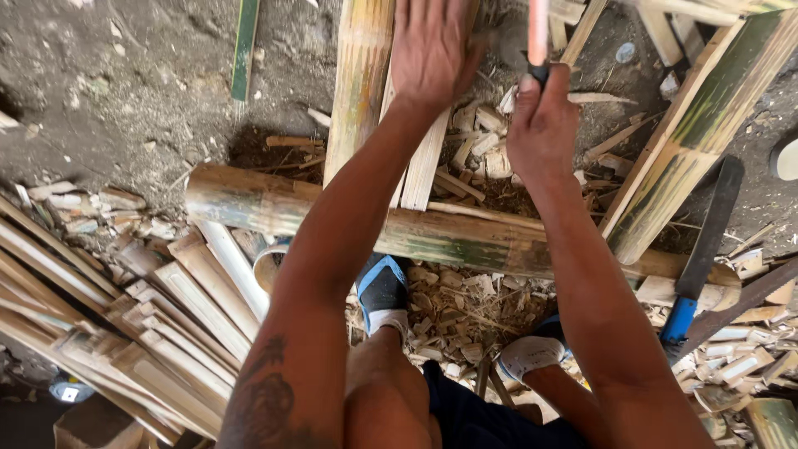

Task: The person assembles a bamboo frame by placing thin bamboo strips into a jig, sawing them to length, and hammering nails to secure them. The person repeatedly picks up strips, cuts them, and fastens them to the frame.

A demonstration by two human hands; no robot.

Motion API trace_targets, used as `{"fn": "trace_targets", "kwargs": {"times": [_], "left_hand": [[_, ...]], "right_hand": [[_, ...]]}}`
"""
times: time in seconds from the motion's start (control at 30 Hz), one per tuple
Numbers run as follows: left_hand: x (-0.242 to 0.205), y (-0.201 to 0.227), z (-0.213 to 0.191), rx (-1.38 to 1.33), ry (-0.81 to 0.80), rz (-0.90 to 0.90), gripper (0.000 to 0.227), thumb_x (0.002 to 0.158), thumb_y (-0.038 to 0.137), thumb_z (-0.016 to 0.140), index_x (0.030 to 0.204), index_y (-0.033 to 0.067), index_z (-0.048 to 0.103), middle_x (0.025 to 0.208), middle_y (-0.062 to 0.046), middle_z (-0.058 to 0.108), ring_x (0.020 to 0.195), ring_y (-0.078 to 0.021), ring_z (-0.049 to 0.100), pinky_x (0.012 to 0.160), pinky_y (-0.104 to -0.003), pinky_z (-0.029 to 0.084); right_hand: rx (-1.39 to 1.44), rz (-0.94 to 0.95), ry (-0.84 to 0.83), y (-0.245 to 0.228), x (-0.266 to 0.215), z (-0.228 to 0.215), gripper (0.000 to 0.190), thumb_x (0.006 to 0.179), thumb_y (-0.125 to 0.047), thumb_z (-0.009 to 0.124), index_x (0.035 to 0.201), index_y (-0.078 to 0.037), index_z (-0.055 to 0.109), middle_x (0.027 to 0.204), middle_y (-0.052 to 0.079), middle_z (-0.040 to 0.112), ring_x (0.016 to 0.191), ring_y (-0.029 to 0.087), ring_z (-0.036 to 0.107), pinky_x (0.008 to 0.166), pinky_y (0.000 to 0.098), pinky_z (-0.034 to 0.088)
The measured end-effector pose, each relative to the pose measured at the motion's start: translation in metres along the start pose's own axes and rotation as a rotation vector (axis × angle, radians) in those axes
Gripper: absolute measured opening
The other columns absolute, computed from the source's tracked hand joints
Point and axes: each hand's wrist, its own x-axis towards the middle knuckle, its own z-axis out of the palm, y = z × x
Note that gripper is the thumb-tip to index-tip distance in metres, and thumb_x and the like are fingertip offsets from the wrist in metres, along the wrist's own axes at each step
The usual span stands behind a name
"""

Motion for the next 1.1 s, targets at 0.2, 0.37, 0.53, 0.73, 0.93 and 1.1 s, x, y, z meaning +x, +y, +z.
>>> {"fn": "trace_targets", "kwargs": {"times": [0.2, 0.37, 0.53, 0.73, 0.93, 1.1], "left_hand": [[-0.057, 0.0, -0.017, -0.056, -0.166, 0.096, 0.092, 0.101, 0.035, 0.059, 0.168, 0.0069, 0.004, 0.177, -0.013, 0.006, 0.163, -0.0311, -0.002, 0.135, -0.053, 0.0], [-0.057, -0.002, -0.007, -0.085, -0.018, 0.128, 0.095, 0.096, 0.029, 0.061, 0.168, 0.0088, 0.003, 0.176, -0.01, 0.005, 0.163, -0.0302, -0.001, 0.135, -0.055, 0.0], [-0.055, 0.0, 0.001, -0.089, -0.014, 0.112, 0.094, 0.096, 0.03, 0.061, 0.167, 0.0064, 0.003, 0.175, -0.014, 0.004, 0.162, -0.0313, -0.002, 0.134, -0.056, -0.001], [-0.052, 0.006, -0.017, -0.038, -0.231, 0.052, 0.093, 0.098, 0.032, 0.058, 0.168, 0.0043, 0.002, 0.177, -0.014, 0.003, 0.164, -0.0319, -0.002, 0.134, -0.055, -0.002], [-0.048, 0.006, -0.024, 0.004, -0.214, 0.065, 0.092, 0.102, 0.035, 0.055, 0.169, 0.0062, -0.001, 0.177, -0.012, -0.001, 0.164, -0.031, -0.006, 0.133, -0.053, -0.006], [-0.043, 0.009, -0.029, -0.003, -0.357, 0.024, 0.092, 0.099, 0.038, 0.053, 0.166, 0.0071, -0.002, 0.176, -0.013, -0.003, 0.162, -0.0301, -0.007, 0.132, -0.052, -0.005]], "right_hand": [[-0.064, -0.144, 0.059, -0.002, -0.028, -0.011, 0.027, 0.123, -0.029, 0.039, 0.119, -0.003, 0.047, 0.067, 0.005, 0.053, 0.051, 0.016, 0.058, 0.044, 0.0383, 0.041], [0.021, -0.211, 0.076, -0.01, -0.031, -0.015, 0.034, 0.122, -0.034, 0.036, 0.116, -0.002, 0.045, 0.068, 0.005, 0.051, 0.052, 0.014, 0.054, 0.045, 0.0366, 0.04], [0.145, -0.375, 0.213, -0.011, -0.029, -0.01, 0.035, 0.123, -0.036, 0.031, 0.115, -0.005, 0.043, 0.073, 0.004, 0.052, 0.053, 0.011, 0.054, 0.044, 0.0293, 0.042], [0.022, -0.211, 0.009, -0.001, 0.0, 0.013, 0.034, 0.12, -0.028, 0.034, 0.12, 0.005, 0.044, 0.073, 0.002, 0.055, 0.051, 0.006, 0.057, 0.04, 0.0238, 0.046], [0.152, -0.489, 0.233, 0.011, -0.004, 0.017, 0.027, 0.116, -0.019, 0.034, 0.118, 0.003, 0.051, 0.073, 0.009, 0.057, 0.052, 0.014, 0.054, 0.043, 0.0294, 0.043], [-0.1, -0.076, -0.074, -0.001, 0.011, 0.005, 0.031, 0.119, -0.024, 0.042, 0.116, 0.005, 0.052, 0.07, 0.004, 0.055, 0.045, 0.008, 0.051, 0.036, 0.0274, 0.042]]}}
